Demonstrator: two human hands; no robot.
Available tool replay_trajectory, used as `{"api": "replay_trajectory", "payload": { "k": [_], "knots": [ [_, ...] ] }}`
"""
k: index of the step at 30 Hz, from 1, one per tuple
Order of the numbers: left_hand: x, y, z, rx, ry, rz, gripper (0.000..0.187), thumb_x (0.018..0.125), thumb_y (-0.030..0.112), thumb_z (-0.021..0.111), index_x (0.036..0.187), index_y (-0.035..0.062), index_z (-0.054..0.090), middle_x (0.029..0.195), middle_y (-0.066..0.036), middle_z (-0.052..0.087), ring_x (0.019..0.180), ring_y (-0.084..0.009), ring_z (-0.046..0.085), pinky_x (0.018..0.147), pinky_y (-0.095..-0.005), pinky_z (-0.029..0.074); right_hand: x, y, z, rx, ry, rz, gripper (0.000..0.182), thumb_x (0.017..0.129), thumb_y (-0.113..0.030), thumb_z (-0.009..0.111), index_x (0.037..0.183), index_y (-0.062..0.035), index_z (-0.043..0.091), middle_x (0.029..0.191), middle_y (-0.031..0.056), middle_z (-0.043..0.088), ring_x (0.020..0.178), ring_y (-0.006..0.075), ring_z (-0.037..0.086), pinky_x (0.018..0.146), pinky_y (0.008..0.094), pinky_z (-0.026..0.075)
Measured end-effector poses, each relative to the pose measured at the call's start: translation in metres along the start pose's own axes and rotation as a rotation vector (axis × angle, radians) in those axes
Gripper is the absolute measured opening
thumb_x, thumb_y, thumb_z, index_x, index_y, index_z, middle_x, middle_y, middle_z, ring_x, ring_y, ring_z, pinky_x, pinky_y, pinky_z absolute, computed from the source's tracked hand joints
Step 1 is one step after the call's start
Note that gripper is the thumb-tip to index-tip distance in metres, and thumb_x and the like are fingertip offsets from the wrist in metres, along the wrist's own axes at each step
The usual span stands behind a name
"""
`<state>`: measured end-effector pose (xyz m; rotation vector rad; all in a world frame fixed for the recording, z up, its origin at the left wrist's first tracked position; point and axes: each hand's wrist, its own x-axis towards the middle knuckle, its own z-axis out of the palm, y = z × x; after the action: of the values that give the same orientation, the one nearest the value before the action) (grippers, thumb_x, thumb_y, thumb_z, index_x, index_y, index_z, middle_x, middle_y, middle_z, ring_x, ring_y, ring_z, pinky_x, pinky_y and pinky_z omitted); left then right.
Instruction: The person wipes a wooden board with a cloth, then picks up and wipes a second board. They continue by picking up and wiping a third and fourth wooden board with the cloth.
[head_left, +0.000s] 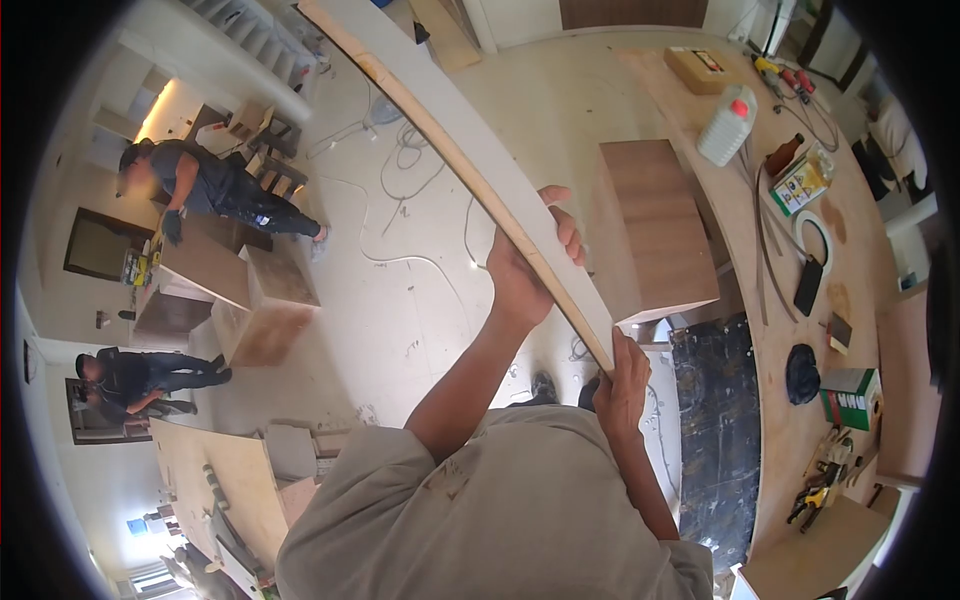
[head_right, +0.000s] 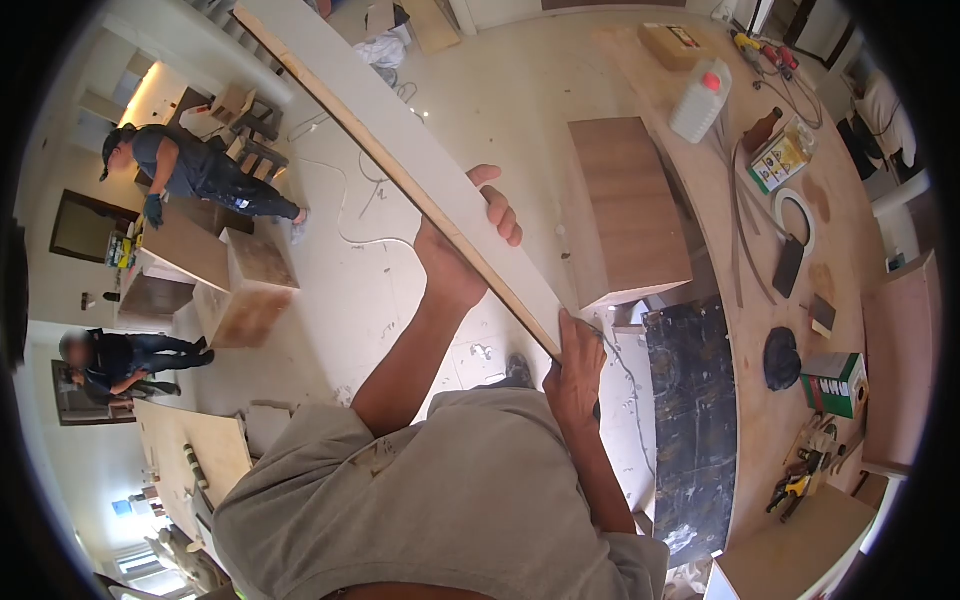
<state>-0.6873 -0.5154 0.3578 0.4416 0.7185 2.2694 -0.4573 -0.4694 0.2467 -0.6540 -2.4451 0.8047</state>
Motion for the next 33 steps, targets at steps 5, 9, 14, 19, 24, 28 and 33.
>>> {"api": "replay_trajectory", "payload": {
  "k": [5, 9, 14, 19, 24, 28, 33],
  "knots": [
    [-0.003, 0.0, 0.008, -0.024, 0.038, 0.006, 0.054, 0.107, 0.047, 0.035, 0.129, 0.0026, 0.057, 0.079, -0.005, 0.053, 0.072, -0.0188, 0.052, 0.068, -0.0344, 0.047, -0.003, 0.0, 0.002, 0.005, 0.027, -0.017, 0.084, 0.075, 0.018, 0.061, 0.154, -0.0065, 0.045, 0.134, 0.0201, 0.056, 0.124, 0.0405, 0.052, 0.107, 0.051, 0.04],
    [-0.001, -0.002, -0.003, -0.02, 0.126, 0.001, 0.057, 0.103, 0.05, 0.037, 0.128, 0.0026, 0.057, 0.08, -0.006, 0.053, 0.074, -0.0216, 0.051, 0.071, -0.0374, 0.045, -0.004, 0.002, -0.003, 0.1, -0.033, -0.011, 0.083, 0.075, 0.015, 0.062, 0.154, -0.0062, 0.045, 0.133, 0.0196, 0.057, 0.125, 0.0405, 0.052, 0.107, 0.0496, 0.04],
    [0.002, 0.012, 0.002, 0.049, 0.448, 0.05, 0.052, 0.101, 0.05, 0.041, 0.119, 0.0048, 0.059, 0.08, -0.005, 0.052, 0.073, -0.02, 0.05, 0.07, -0.0381, 0.045, -0.006, 0.009, -0.018, 0.225, -0.077, 0.099, 0.068, 0.076, 0.007, 0.07, 0.142, -0.0059, 0.056, 0.131, 0.0202, 0.064, 0.12, 0.0425, 0.06, 0.104, 0.0472, 0.047],
    [-0.001, 0.02, -0.004, -0.014, 0.538, 0.064, 0.047, 0.1, 0.05, 0.043, 0.115, 0.0074, 0.057, 0.082, -0.003, 0.049, 0.07, -0.0188, 0.048, 0.066, -0.0358, 0.043, -0.002, 0.001, -0.055, 0.303, 0.049, 0.185, 0.047, 0.079, 0.003, 0.077, 0.125, -0.0014, 0.069, 0.121, 0.019, 0.072, 0.113, 0.0366, 0.07, 0.097, 0.0402, 0.054],
    [0.0, 0.019, -0.007, -0.055, 0.57, 0.038, 0.046, 0.097, 0.047, 0.043, 0.108, 0.006, 0.06, 0.084, -0.007, 0.053, 0.075, -0.0229, 0.051, 0.071, -0.04, 0.045, 0.002, 0.002, -0.083, 0.283, 0.084, 0.167, 0.041, 0.079, 0.001, 0.08, 0.12, -0.0018, 0.073, 0.116, 0.0177, 0.074, 0.109, 0.0329, 0.072, 0.094, 0.0373, 0.055],
    [0.005, 0.02, -0.011, -0.077, 0.587, -0.002, 0.045, 0.095, 0.046, 0.044, 0.107, 0.0056, 0.06, 0.084, -0.008, 0.053, 0.075, -0.0249, 0.051, 0.071, -0.0401, 0.045, 0.005, -0.012, -0.095, 0.246, 0.092, 0.248, 0.041, 0.079, -0.008, 0.086, 0.119, -0.0048, 0.075, 0.111, 0.0138, 0.076, 0.101, 0.0282, 0.074, 0.087, 0.0373, 0.056],
    [0.006, 0.019, -0.008, -0.052, 0.579, 0.003, 0.045, 0.095, 0.047, 0.051, 0.111, 0.0052, 0.058, 0.088, -0.007, 0.047, 0.074, -0.0213, 0.044, 0.07, -0.0376, 0.041, 0.005, -0.007, -0.098, 0.231, 0.092, 0.214, 0.039, 0.08, -0.018, 0.088, 0.116, -0.0067, 0.076, 0.108, 0.0131, 0.076, 0.094, 0.0305, 0.073, 0.082, 0.0375, 0.056]
  ]
}}
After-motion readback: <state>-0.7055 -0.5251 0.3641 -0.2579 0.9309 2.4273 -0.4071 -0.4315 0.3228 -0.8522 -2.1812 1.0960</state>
